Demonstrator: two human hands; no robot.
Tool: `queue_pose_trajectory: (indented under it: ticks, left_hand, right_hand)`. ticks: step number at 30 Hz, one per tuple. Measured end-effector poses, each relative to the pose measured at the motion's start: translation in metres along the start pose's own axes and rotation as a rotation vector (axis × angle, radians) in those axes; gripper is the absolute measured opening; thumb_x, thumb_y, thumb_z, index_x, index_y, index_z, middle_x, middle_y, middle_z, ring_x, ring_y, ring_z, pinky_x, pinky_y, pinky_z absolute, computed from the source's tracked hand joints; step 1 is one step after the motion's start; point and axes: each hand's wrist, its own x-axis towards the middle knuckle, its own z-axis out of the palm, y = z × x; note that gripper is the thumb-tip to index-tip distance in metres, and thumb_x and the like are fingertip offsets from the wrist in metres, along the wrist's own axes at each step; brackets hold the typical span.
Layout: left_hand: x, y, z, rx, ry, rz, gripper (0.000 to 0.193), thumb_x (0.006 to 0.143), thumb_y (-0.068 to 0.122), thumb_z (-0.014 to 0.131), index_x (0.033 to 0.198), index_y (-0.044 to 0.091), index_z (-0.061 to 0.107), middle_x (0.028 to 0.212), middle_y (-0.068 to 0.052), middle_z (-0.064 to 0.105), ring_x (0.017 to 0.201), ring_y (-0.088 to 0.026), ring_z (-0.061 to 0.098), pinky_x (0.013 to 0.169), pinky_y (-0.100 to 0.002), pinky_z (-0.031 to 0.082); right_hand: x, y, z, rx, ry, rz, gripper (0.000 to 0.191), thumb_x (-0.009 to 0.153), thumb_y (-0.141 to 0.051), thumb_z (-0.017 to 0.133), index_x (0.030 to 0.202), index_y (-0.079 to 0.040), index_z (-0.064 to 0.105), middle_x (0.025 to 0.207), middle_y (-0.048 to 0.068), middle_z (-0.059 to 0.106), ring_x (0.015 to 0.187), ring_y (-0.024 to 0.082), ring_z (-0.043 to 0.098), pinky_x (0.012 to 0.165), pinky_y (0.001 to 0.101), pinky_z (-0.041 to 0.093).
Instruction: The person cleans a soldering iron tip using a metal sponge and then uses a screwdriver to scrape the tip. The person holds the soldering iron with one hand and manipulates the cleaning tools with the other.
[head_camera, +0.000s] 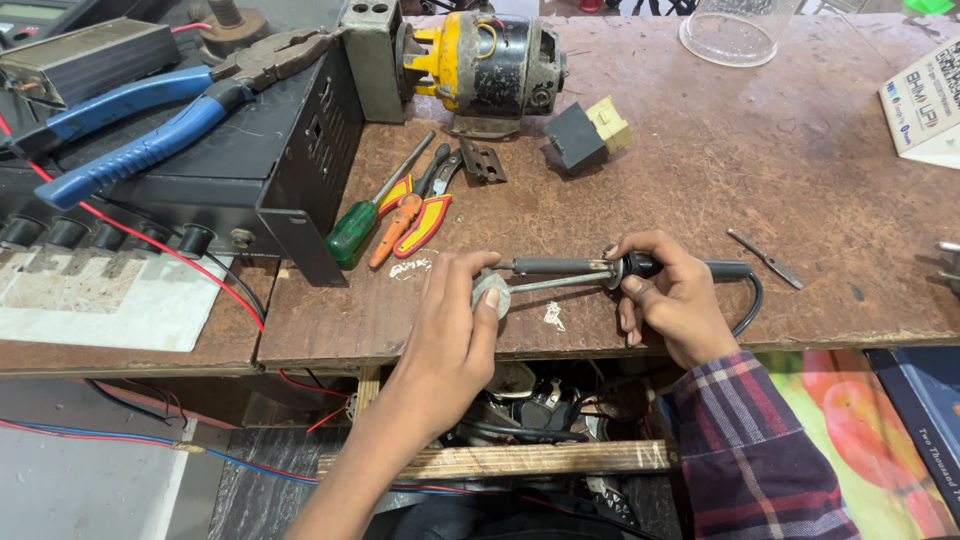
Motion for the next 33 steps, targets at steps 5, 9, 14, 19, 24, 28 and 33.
queue_pose_trajectory:
  ticks: [5, 9, 14, 19, 24, 28, 33]
  left_hand:
    - [0.008, 0.000, -0.009, 0.068, -0.047, 0.155, 0.038, 0.100, 0.001, 0.053, 0.137, 0.000, 0.048, 0.125, -0.023, 0.051, 0.118, -0.038, 0.053, 0.104, -0.048, 0.043]
    - [0.018, -0.009, -0.013, 0.072, -0.075, 0.233, 0.054, 0.091, -0.009, 0.058, 0.142, 0.002, 0.046, 0.126, -0.022, 0.050, 0.120, -0.039, 0.052, 0.102, -0.046, 0.043]
    - [0.026, -0.022, -0.012, 0.003, -0.070, 0.232, 0.064, 0.087, -0.017, 0.059, 0.145, 0.004, 0.043, 0.124, -0.019, 0.051, 0.115, -0.035, 0.056, 0.103, -0.043, 0.047]
    - [0.038, -0.040, -0.004, -0.049, 0.007, 0.287, 0.072, 0.083, -0.020, 0.057, 0.149, 0.001, 0.039, 0.128, -0.020, 0.052, 0.119, -0.035, 0.057, 0.102, -0.042, 0.050]
    - [0.064, -0.059, 0.007, -0.053, -0.036, 0.268, 0.056, 0.084, -0.020, 0.059, 0.136, 0.000, 0.048, 0.118, -0.020, 0.055, 0.116, -0.040, 0.059, 0.097, -0.045, 0.049]
    - [0.086, -0.065, 0.021, -0.156, -0.073, 0.237, 0.045, 0.085, -0.019, 0.056, 0.126, 0.000, 0.053, 0.116, -0.020, 0.054, 0.110, -0.038, 0.060, 0.092, -0.039, 0.056]
    - [0.086, -0.068, 0.025, -0.114, -0.057, 0.294, 0.042, 0.084, -0.014, 0.063, 0.123, 0.002, 0.054, 0.113, -0.020, 0.058, 0.108, -0.039, 0.062, 0.092, -0.044, 0.051]
  right_hand:
    - [0.000, 0.000, 0.000, 0.009, -0.012, -0.013, 0.032, 0.093, 0.013, 0.049, 0.117, -0.005, 0.058, 0.077, 0.006, 0.058, 0.052, 0.011, 0.059, 0.041, 0.0249, 0.052]
    - [-0.001, -0.001, 0.000, 0.003, -0.025, -0.003, 0.031, 0.093, 0.013, 0.049, 0.117, -0.005, 0.058, 0.075, 0.007, 0.058, 0.052, 0.011, 0.060, 0.041, 0.0248, 0.052]
    - [0.000, -0.002, 0.000, 0.008, -0.014, -0.002, 0.032, 0.093, 0.013, 0.050, 0.117, -0.006, 0.059, 0.075, 0.007, 0.058, 0.052, 0.011, 0.060, 0.041, 0.0249, 0.051]
    - [-0.003, -0.001, -0.001, -0.020, 0.031, 0.027, 0.030, 0.095, 0.010, 0.053, 0.119, -0.007, 0.059, 0.070, 0.009, 0.057, 0.049, 0.012, 0.058, 0.039, 0.0254, 0.050]
    - [-0.007, 0.000, 0.000, 0.040, 0.109, -0.001, 0.028, 0.096, 0.006, 0.054, 0.121, -0.006, 0.057, 0.081, 0.007, 0.060, 0.053, 0.011, 0.060, 0.041, 0.0244, 0.049]
    - [-0.011, 0.005, 0.000, 0.058, 0.168, -0.044, 0.028, 0.096, 0.006, 0.054, 0.122, -0.004, 0.057, 0.084, 0.006, 0.060, 0.055, 0.011, 0.061, 0.041, 0.0245, 0.050]
    - [-0.019, 0.007, -0.005, 0.046, 0.187, 0.014, 0.030, 0.096, 0.003, 0.057, 0.125, -0.003, 0.057, 0.077, 0.010, 0.060, 0.055, 0.012, 0.062, 0.043, 0.0252, 0.051]
